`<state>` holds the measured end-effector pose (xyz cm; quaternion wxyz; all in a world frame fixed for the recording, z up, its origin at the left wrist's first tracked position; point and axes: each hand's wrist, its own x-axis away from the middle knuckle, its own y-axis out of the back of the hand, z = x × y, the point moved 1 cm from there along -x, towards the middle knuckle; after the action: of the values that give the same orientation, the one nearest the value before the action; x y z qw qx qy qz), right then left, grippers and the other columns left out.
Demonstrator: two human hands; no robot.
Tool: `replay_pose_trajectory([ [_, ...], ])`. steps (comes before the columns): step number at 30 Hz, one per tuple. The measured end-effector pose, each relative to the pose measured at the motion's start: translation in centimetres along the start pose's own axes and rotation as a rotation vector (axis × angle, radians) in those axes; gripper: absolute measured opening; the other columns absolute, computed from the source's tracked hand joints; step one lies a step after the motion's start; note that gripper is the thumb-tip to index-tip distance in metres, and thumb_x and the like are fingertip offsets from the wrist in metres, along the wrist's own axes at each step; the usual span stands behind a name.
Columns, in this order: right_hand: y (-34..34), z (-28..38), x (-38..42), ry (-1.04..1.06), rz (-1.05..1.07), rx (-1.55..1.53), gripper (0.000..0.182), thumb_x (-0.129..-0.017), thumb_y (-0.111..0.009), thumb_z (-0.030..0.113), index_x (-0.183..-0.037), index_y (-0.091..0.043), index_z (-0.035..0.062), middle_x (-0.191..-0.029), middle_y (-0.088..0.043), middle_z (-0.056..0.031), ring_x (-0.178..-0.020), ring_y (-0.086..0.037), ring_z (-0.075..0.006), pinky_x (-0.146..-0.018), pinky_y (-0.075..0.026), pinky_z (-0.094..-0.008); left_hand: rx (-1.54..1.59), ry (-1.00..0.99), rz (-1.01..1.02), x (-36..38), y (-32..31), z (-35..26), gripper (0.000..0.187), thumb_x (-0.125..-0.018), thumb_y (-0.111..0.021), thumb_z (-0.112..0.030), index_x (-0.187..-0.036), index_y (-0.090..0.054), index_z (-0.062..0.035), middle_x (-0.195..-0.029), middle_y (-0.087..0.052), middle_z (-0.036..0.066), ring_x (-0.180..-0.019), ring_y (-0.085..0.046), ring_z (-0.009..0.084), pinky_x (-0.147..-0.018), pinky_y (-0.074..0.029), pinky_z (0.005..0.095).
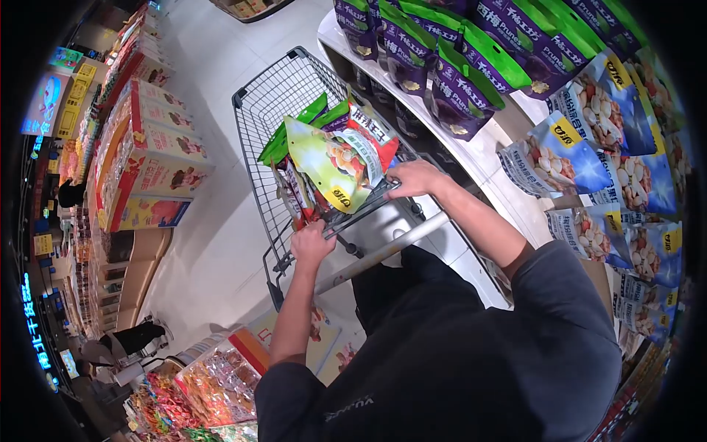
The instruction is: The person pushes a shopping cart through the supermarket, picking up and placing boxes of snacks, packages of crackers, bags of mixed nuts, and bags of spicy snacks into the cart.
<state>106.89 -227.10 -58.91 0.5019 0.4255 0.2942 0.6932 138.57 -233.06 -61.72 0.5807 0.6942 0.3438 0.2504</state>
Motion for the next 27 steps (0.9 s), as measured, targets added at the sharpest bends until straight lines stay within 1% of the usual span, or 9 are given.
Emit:
replay_pose_trajectory([
  [4, 0.8, 0.5, -1.2, -0.113, 0.088, -0.098, 0.065, -0.085, -0.045, 0.066, -0.106, -0.067, 0.0077, -0.1, -0.067, -0.0181, -0.098, -0.062, -0.037, -0.083, -0.048, -0.0461, 0.03, -0.044, 0.083, -0.5, 1.8, 0.2, 0.036, -0.071, -0.072, -0.044, -0.083, -0.065, -0.0099, -0.078, -0.067, 0.009, -0.076, -0.066, 0.0277, -0.064, -0.052, 0.0414],
  [7, -0.5, 0.0, -1.5, -0.089, -0.029, -0.145, 0.058, -0.089, -0.045, 0.06, -0.096, -0.067, 0.0072, -0.094, -0.066, -0.0178, -0.092, -0.062, -0.0372, -0.079, -0.048, -0.047, 0.066, -0.267, -0.095, -0.9, 1.9, 0.6, 0.037, -0.076, -0.07, -0.042, -0.092, -0.068, -0.0083, -0.081, -0.066, 0.008, -0.08, -0.064, 0.0256, -0.07, -0.05, 0.0366],
  [10, -0.4, 0.0, -1.6, -0.122, -0.093, -0.165, 0.052, -0.09, -0.048, 0.055, -0.09, -0.066, 0.0067, -0.091, -0.066, -0.0172, -0.089, -0.061, -0.0372, -0.076, -0.047, -0.0471, 0.988, 0.265, 0.009, -2.9, -2.6, 5.3, 0.034, -0.094, -0.057, -0.036, -0.099, -0.066, -0.0035, -0.087, -0.064, 0.006, -0.081, -0.061, 0.0173, -0.076, -0.048, 0.0313],
  [12, -0.8, 0.1, -1.6, -0.143, -0.093, -0.164, 0.051, -0.09, -0.048, 0.054, -0.092, -0.066, 0.0063, -0.093, -0.066, -0.0178, -0.089, -0.061, -0.038, -0.077, -0.047, -0.0474, 1.403, 0.393, 0.22, -5.6, -0.9, 4.1, 0.04, -0.098, -0.051, -0.037, -0.101, -0.064, 0.0007, -0.091, -0.064, 0.007, -0.078, -0.06, 0.015, -0.07, -0.049, 0.0299],
  [14, -1.3, 0.1, -1.7, -0.062, -0.122, -0.101, 0.048, -0.09, -0.049, 0.051, -0.098, -0.063, 0.0052, -0.093, -0.065, -0.0179, -0.09, -0.06, -0.039, -0.077, -0.047, -0.0481, 1.318, 0.427, 0.32, -8.0, 0.4, 2.1, 0.041, -0.099, -0.05, -0.035, -0.103, -0.063, 0.0036, -0.09, -0.065, 0.009, -0.07, -0.059, 0.0129, -0.061, -0.047, 0.0249],
  [16, -0.7, 0.9, -1.3, -0.096, -0.159, -0.086, 0.042, -0.09, -0.053, 0.043, -0.101, -0.062, 0.0042, -0.095, -0.064, -0.0163, -0.09, -0.061, -0.0371, -0.077, -0.047, -0.0476, 1.136, 0.396, 0.37, -10.4, 0.1, 1.4, 0.038, -0.097, -0.053, -0.028, -0.106, -0.063, 0.0076, -0.093, -0.066, 0.012, -0.077, -0.062, 0.0175, -0.067, -0.049, 0.029],
  [18, 0.4, 2.1, 0.1, 0.192, -0.591, 0.077, 0.033, -0.084, -0.06, 0.036, -0.096, -0.063, 0.0052, -0.091, -0.063, -0.0131, -0.088, -0.062, -0.0329, -0.076, -0.049, -0.044, 0.974, 0.256, 0.217, -10.8, 0.9, -0.2, 0.036, -0.095, -0.055, -0.022, -0.108, -0.061, 0.012, -0.099, -0.067, 0.016, -0.084, -0.064, 0.0234, -0.074, -0.049, 0.0333],
  [23, 2.2, 6.1, 12.8, -0.417, -1.563, 0.004, 0.025, -0.076, -0.069, 0.015, -0.097, -0.063, 0.0039, -0.096, -0.064, -0.0117, -0.087, -0.063, -0.0286, -0.077, -0.051, -0.0358, 1.119, 0.261, 0.332, -8.4, -1.6, -0.3, 0.035, -0.095, -0.055, -0.02, -0.109, -0.06, 0.0123, -0.099, -0.066, 0.017, -0.086, -0.064, 0.0222, -0.071, -0.051, 0.0331],
  [27, -4.6, -1.3, 27.4, -1.201, -1.902, -0.213, 0.059, -0.075, -0.075, 0.015, -0.126, -0.048, 0.0012, -0.115, -0.057, -0.0147, -0.108, -0.056, -0.0271, -0.091, -0.045, -0.0369, 1.177, 0.347, 0.346, -7.8, -4.0, 0.8, 0.037, -0.095, -0.055, -0.021, -0.118, -0.053, 0.0087, -0.106, -0.062, 0.015, -0.082, -0.063, 0.0213, -0.065, -0.053, 0.0319],
])
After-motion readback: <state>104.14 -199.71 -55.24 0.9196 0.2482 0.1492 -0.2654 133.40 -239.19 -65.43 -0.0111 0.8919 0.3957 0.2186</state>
